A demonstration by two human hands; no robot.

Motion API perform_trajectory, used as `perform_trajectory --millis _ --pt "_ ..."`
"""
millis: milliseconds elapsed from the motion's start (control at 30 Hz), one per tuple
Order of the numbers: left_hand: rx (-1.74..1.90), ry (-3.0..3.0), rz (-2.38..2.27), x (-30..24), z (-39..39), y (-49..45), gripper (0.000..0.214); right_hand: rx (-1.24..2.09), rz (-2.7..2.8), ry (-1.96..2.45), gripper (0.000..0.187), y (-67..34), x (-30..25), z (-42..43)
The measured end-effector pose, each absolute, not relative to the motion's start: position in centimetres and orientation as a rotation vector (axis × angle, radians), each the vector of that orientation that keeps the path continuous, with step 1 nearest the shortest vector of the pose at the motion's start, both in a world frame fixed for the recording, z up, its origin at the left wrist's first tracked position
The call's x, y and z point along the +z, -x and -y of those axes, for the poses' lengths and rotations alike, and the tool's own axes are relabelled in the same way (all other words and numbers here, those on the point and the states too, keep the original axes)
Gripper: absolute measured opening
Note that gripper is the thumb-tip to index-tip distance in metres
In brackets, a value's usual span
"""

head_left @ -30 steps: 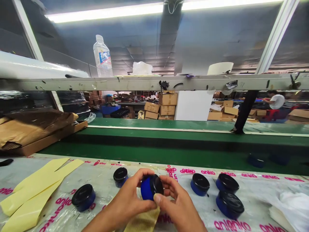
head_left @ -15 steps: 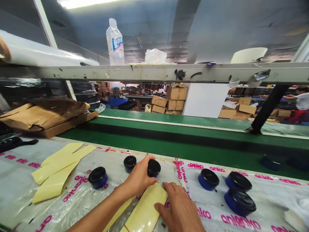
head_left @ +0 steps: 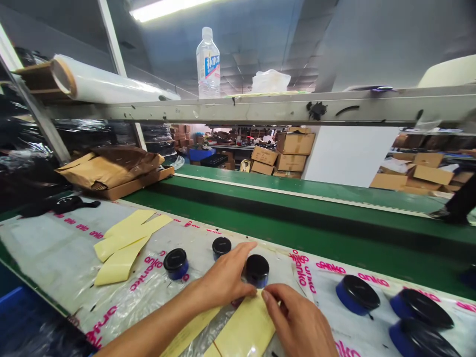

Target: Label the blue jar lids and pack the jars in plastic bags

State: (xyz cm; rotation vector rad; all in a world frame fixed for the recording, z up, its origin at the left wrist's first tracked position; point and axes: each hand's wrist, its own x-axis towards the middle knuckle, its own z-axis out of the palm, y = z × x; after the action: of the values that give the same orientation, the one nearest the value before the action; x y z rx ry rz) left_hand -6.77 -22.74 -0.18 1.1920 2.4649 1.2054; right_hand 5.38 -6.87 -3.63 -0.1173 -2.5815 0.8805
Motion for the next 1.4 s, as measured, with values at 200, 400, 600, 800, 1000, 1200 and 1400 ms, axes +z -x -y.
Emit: perform_trajectory --millis 200,400,600,800,1000,1200,1400 --pt "1.048 -1.072 -3.003 -0.4 28.8 3.4 0.028 0.965 2.625 0.134 0.034 -4.8 -3.8 6.9" --pt "1.047 -0.814 -2.998 -4.0 30.6 1.9 0.051 0.903 2.759 -0.073 0.026 -3.2 -4.5 9.5" --pt "1.656 -0.443 -2.361 -2.9 30.0 2.7 0.050 0.924 2.650 -0.186 0.019 -1.9 -4.0 11.1" --pt "1.845 -0.411 -2.121 -2.9 29.1 2.5 0.053 1.054 2.478 -0.311 0.025 -1.6 -4.5 11.7" --pt "1.859 -0.426 -2.160 -1.9 28.2 1.9 0.051 1.081 2.493 -0.349 0.025 -1.7 -4.9 11.5" --pt "1.857 -0.449 -2.161 -1.7 28.1 1.8 0.045 1.153 2.454 -0.333 0.023 -1.8 -5.3 11.2" --pt "1.814 -0.453 -2.204 -1.6 28.2 1.7 0.038 1.205 2.449 -0.333 0.020 -1.8 -5.2 11.2"
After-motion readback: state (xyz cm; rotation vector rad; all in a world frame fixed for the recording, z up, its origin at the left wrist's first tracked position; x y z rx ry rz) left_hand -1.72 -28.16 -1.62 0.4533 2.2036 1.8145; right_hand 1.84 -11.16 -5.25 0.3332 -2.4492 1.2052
